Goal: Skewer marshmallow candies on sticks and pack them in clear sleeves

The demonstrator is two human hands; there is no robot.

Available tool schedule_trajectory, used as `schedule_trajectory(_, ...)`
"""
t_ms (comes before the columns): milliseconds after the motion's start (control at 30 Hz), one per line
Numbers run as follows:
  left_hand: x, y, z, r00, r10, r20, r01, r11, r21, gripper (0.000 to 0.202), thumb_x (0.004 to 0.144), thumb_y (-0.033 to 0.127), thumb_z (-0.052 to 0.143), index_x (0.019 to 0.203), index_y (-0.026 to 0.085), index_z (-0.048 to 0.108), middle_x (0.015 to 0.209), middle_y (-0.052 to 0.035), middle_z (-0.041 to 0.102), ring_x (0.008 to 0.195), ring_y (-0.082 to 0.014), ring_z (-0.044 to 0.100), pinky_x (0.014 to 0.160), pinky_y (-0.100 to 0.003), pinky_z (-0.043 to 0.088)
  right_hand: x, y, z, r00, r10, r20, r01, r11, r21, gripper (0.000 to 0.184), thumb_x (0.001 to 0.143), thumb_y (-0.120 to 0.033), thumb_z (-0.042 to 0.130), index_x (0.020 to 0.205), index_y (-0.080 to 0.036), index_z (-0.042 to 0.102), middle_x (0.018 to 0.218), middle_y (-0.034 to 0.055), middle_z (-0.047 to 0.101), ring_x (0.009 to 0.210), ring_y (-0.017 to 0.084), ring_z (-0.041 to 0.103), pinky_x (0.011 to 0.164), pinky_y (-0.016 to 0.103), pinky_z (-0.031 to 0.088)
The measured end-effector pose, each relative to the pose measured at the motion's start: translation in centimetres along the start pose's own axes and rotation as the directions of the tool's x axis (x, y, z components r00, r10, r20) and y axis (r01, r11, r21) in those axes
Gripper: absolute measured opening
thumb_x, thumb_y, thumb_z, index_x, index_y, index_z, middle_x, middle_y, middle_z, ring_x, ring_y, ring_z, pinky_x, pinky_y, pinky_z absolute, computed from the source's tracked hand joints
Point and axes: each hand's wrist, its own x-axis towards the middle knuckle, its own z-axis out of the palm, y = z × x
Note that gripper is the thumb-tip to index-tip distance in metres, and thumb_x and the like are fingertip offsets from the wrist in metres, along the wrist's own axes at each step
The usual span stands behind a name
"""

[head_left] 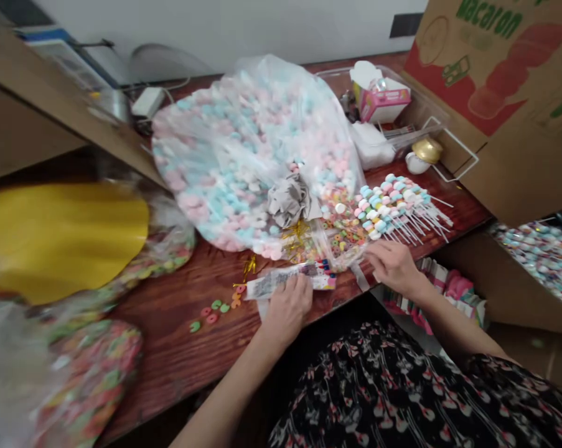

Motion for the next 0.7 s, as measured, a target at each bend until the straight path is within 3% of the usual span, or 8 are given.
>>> schedule_trajectory(67, -0.6, -0.6, 1.1, 0.994, 0.019, -0.105, -0.018, 1.0, 0.013, 0.027, 0.085, 0.008, 0.048, 0.104, 0.012, 0.066, 0.092, -0.013, 0.067, 0.082, -0.0251, 0.06, 0.069, -0.036, 0.047, -0.6, 2.4, -1.4, 0.992, 0.11, -0.063, -0.116, 0.987, -0.108, 0.019, 0.092, -0.019, 0.046, 0.091, -0.017, 0.065, 0.083, 0.0068, 0.067, 0.078, 0.017, 0.057, 0.074, 0.029, 0.04)
schedule_trajectory(200, -1.4, -1.2, 2.3, 0.94, -0.012, -0.341, -0.009, 0.998, -0.059, 0.016, 0.084, 0.013, 0.055, 0.092, 0.016, 0.068, 0.076, -0.007, 0.065, 0.074, -0.0206, 0.059, 0.066, -0.032, 0.044, -0.3, 5.3, -2.9, 0.961, 0.25, -0.123, -0.277, 0.894, -0.353, 0.022, 0.093, -0.025, 0.047, 0.088, -0.017, 0.066, 0.085, 0.009, 0.067, 0.085, 0.021, 0.057, 0.075, 0.031, 0.038)
schedule_trajectory(333, -1.4, -0.2, 2.4, 0.939, -0.107, -0.326, 0.073, 0.99, -0.117, 0.015, 0.085, 0.017, 0.057, 0.096, 0.019, 0.068, 0.085, -0.0076, 0.068, 0.081, -0.0209, 0.059, 0.071, -0.033, 0.044, 0.8, 5.9, -2.3, 0.935, 0.343, -0.09, -0.341, 0.801, -0.492, 0.021, 0.089, -0.03, 0.052, 0.092, -0.015, 0.066, 0.089, 0.0119, 0.067, 0.084, 0.025, 0.056, 0.07, 0.032, 0.033)
schedule_trajectory(467, -1.3, 0.7, 2.0, 0.941, -0.221, -0.257, 0.15, 0.952, -0.267, 0.02, 0.086, 0.017, 0.057, 0.101, 0.021, 0.069, 0.099, -0.0087, 0.069, 0.09, -0.023, 0.059, 0.076, -0.036, 0.045, 1.3, 6.4, -1.2, 0.906, 0.42, -0.047, -0.386, 0.776, -0.499, 0.018, 0.088, -0.025, 0.05, 0.087, -0.015, 0.065, 0.082, 0.0116, 0.068, 0.076, 0.023, 0.056, 0.062, 0.031, 0.028)
schedule_trajectory(533, -1.2, 0.7, 1.6, 0.902, -0.303, -0.306, 0.158, 0.894, -0.42, 0.014, 0.087, 0.017, 0.056, 0.088, 0.021, 0.07, 0.091, -0.0071, 0.068, 0.085, -0.021, 0.059, 0.075, -0.035, 0.045, 1.2, 6.8, -1.0, 0.896, 0.434, -0.099, -0.427, 0.775, -0.467, 0.021, 0.089, -0.023, 0.046, 0.087, -0.015, 0.065, 0.08, 0.0119, 0.068, 0.072, 0.022, 0.056, 0.061, 0.031, 0.028)
schedule_trajectory(600, -0.9, 0.4, 1.2, 0.833, -0.406, -0.377, 0.158, 0.826, -0.54, 0.015, 0.087, 0.018, 0.056, 0.078, 0.02, 0.068, 0.08, -0.0047, 0.066, 0.079, -0.0188, 0.058, 0.074, -0.034, 0.046, 1.1, 7.2, -1.0, 0.892, 0.41, -0.191, -0.452, 0.799, -0.396, 0.024, 0.091, -0.024, 0.043, 0.086, -0.015, 0.065, 0.079, 0.012, 0.068, 0.071, 0.022, 0.057, 0.062, 0.031, 0.031)
schedule_trajectory(667, -0.8, 0.0, 0.8, 0.781, -0.466, -0.416, 0.191, 0.812, -0.552, 0.015, 0.086, 0.019, 0.058, 0.075, 0.02, 0.067, 0.077, -0.0041, 0.065, 0.078, -0.0186, 0.058, 0.076, -0.035, 0.046, 0.8, 7.2, -1.3, 0.89, 0.352, -0.29, -0.431, 0.858, -0.279, 0.026, 0.092, -0.027, 0.043, 0.086, -0.015, 0.065, 0.078, 0.011, 0.068, 0.072, 0.021, 0.058, 0.065, 0.031, 0.036)
schedule_trajectory(700, -0.8, -0.1, 0.7, 0.783, -0.463, -0.416, 0.215, 0.829, -0.517, 0.014, 0.086, 0.019, 0.059, 0.075, 0.02, 0.068, 0.076, -0.0045, 0.065, 0.078, -0.0192, 0.057, 0.077, -0.036, 0.045, 0.7, 7.1, -1.4, 0.885, 0.326, -0.334, -0.405, 0.891, -0.205, 0.026, 0.092, -0.029, 0.044, 0.087, -0.016, 0.065, 0.077, 0.0099, 0.068, 0.072, 0.021, 0.059, 0.066, 0.031, 0.038)
